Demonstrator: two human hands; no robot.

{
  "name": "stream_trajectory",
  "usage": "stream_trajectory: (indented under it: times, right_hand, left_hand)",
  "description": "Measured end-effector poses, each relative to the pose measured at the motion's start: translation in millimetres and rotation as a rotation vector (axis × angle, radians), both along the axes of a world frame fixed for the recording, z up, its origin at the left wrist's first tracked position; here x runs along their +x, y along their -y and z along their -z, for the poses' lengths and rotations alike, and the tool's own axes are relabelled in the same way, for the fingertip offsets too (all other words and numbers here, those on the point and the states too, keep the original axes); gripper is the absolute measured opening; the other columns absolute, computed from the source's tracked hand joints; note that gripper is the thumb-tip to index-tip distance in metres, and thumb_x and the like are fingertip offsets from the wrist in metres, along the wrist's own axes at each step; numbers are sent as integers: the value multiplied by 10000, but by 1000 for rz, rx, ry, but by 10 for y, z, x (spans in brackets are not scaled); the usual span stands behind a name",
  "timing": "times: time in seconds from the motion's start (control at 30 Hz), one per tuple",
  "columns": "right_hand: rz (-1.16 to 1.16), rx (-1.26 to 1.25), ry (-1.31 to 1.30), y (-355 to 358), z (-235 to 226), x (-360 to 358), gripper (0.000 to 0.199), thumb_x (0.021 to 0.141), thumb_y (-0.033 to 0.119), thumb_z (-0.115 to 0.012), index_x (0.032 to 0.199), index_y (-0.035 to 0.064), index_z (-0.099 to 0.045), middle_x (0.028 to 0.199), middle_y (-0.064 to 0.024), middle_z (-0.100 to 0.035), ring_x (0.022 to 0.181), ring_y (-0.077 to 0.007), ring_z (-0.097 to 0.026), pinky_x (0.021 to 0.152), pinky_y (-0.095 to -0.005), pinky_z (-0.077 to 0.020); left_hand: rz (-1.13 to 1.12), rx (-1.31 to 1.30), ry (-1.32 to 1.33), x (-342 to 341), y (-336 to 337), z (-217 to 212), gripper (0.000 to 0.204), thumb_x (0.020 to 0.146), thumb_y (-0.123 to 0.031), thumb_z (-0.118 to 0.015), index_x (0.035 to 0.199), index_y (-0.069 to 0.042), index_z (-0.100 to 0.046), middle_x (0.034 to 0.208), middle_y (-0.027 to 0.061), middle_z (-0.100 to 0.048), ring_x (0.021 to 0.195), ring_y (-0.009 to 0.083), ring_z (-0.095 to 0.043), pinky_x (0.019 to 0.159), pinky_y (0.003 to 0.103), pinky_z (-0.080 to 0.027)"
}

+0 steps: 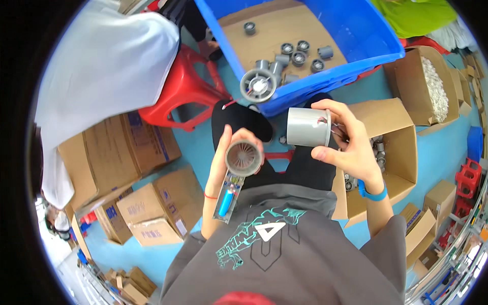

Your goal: Assembling and testing small electronic cooling fans using a manual assembly jig.

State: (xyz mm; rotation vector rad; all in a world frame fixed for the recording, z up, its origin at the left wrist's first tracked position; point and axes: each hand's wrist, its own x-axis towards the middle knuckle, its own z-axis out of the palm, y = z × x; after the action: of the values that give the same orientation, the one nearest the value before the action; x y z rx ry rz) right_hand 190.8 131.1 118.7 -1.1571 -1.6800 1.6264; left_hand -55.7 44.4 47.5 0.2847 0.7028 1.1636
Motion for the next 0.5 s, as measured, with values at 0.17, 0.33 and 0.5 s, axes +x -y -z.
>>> stream_trajectory:
  times: [0.17,0.33,0.5]
  right_hand:
    - [-255,818,401,76,-477,-237,753,554,209,-887,1218,36,-578,1066,-121,-608,812,-144,-608,659,-263,-492]
    - [-425,1020,433,-41,-705,-351,670,539,102,-844,1176,92,-634,1105,-121,-617,738,-160,-598,602,-271,-493]
    - [-502,1248,546,-19,-735,-482,667,472,53,-795,1121,164,-689,1133,-56,-620,639,-133,-565,514,-256,-446]
  left_hand:
    - [-27,-88,-116,103,-54,-486,594,1005,-534,-297,1014,-8,-573,851,86,-650,716,147,-652,634,264,-542]
    - [-4,-89,-112,93,-56,-485,615,1002,-550,-277,1019,-6,-564,805,106,-657,658,158,-652,591,275,-541]
    - [-22,-111,-209,105,-15,-508,679,974,-614,-273,1019,0,-558,765,109,-656,630,165,-648,570,270,-533]
